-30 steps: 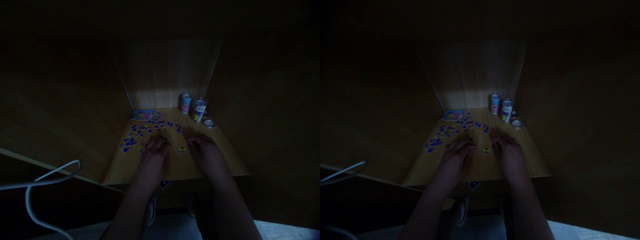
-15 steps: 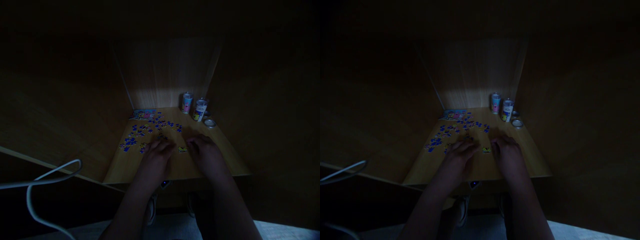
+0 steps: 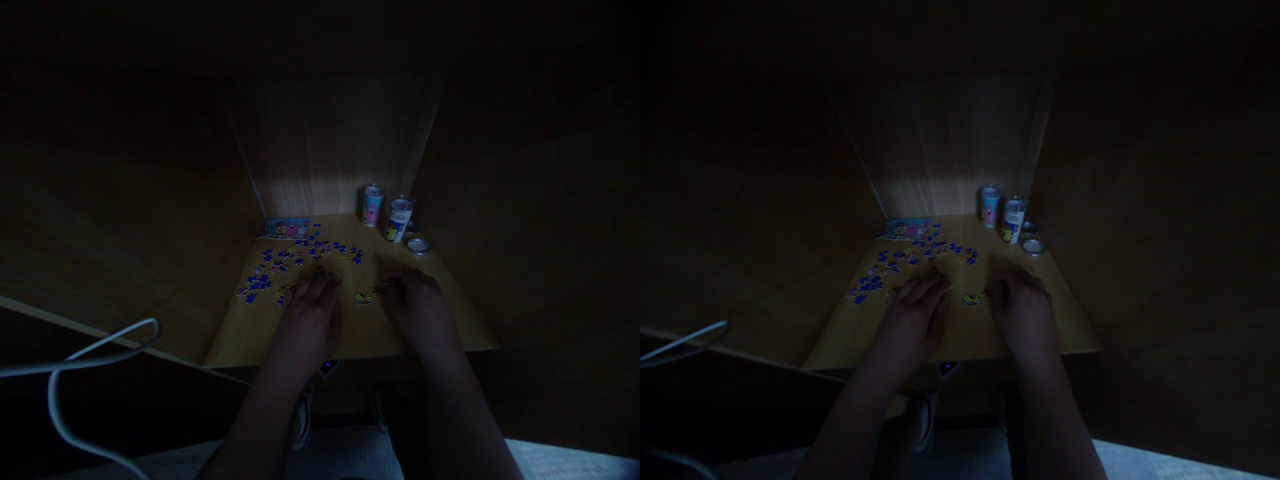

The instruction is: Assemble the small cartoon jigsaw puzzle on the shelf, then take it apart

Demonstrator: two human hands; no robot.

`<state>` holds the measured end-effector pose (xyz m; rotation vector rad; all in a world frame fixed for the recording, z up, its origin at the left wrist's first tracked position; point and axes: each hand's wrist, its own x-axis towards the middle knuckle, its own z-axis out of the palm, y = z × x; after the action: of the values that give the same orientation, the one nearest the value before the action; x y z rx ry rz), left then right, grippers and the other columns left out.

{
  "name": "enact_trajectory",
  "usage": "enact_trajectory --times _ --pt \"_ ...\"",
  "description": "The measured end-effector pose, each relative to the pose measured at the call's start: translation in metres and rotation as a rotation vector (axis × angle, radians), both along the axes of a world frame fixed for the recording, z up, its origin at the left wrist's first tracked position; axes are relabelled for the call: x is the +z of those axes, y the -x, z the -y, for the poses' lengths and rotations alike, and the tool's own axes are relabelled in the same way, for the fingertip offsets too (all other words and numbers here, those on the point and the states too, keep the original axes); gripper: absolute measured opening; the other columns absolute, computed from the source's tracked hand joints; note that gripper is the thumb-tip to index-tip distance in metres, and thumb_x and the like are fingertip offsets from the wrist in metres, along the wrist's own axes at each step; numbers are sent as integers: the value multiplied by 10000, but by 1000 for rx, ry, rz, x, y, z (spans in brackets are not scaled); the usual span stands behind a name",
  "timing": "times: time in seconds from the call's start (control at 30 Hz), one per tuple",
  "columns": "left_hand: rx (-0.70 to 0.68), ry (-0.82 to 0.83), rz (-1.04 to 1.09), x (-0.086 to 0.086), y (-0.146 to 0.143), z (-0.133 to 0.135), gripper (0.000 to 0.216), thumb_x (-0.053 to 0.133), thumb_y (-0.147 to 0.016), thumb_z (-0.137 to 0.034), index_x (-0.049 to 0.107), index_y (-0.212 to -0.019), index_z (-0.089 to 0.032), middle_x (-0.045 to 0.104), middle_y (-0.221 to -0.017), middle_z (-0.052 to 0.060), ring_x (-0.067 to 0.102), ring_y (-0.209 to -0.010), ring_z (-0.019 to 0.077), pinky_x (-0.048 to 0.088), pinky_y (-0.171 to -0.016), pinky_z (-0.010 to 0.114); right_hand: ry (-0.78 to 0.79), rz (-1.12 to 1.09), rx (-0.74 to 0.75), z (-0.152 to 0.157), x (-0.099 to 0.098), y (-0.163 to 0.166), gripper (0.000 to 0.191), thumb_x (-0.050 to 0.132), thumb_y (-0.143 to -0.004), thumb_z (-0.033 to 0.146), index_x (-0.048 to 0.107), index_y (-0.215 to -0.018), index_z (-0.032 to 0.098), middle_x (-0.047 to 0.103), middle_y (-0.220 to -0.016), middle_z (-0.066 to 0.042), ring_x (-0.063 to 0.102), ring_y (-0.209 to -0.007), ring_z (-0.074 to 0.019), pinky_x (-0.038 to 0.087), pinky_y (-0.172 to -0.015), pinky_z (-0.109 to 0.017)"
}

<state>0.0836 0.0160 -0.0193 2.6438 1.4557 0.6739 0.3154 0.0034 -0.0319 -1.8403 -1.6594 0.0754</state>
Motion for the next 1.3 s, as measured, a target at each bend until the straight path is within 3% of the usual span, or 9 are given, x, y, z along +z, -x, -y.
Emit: enact_trajectory --times 0.23,0.43,0.6,0.77,0.9,1.03,1.13,1.3 --pt "-198 39 19 8 2 5 463 634 -995 -65 722 -1389 -293 711 -1476 57 597 -1406 285 462 -1196 531 27 49 104 0 2 3 189 613 -1014 210 797 -1020 255 782 -1094 -85 704 -1009 -278 512 -924 -397" --pt "-333 84 14 11 2 8 497 642 -1043 -149 658 -1501 -345 659 -1574 13 532 -1510 244 380 -1304 529 25 117 20 0 -3 2 187 613 -1033 248 796 -1062 223 770 -1139 -137 694 -1035 -316 521 -913 -430" --pt "-326 96 58 11 -1 8 356 623 -1079 -217 704 -1416 -296 725 -1481 0 581 -1455 217 357 -1328 489 -3 114 1 0 -3 4 246 621 -1061 395 779 -1065 208 763 -1103 -153 696 -1017 -317 534 -906 -441" --pt "-274 75 58 13 -2 8 301 649 -1052 -208 730 -1334 -274 724 -1451 35 598 -1413 258 413 -1280 511 3 175 -14 0 -3 6 350 676 -1028 551 773 -978 218 753 -1077 -171 682 -987 -336 537 -884 -469" --pt "-259 101 60 16 -3 8 258 652 -1051 -214 730 -1293 -257 750 -1356 49 627 -1353 265 465 -1231 490 24 138 17 0 -3 6 294 712 -1019 510 779 -989 225 754 -1081 -157 685 -1000 -335 534 -900 -471" --pt "-271 108 68 17 -3 8 253 637 -1062 -212 725 -1296 -250 755 -1325 46 637 -1309 257 478 -1217 484 40 80 133 -2 -1 4 148 683 -1039 346 786 -995 249 762 -1065 -101 693 -1011 -290 531 -935 -424" --pt "-287 91 72 17 -3 9 243 633 -1063 -211 726 -1284 -248 753 -1323 43 637 -1303 257 472 -1223 491 24 62 193 -2 -1 2 178 614 -1049 237 792 -1036 247 763 -1095 -91 692 -1034 -271 526 -946 -399" --pt "-237 21 84 8 -3 5 246 625 -1061 -205 719 -1287 -224 756 -1332 63 650 -1290 276 483 -1205 515 -14 43 158 -3 -3 2 214 574 -1064 254 742 -939 207 741 -1011 -112 677 -959 -272 506 -890 -395"
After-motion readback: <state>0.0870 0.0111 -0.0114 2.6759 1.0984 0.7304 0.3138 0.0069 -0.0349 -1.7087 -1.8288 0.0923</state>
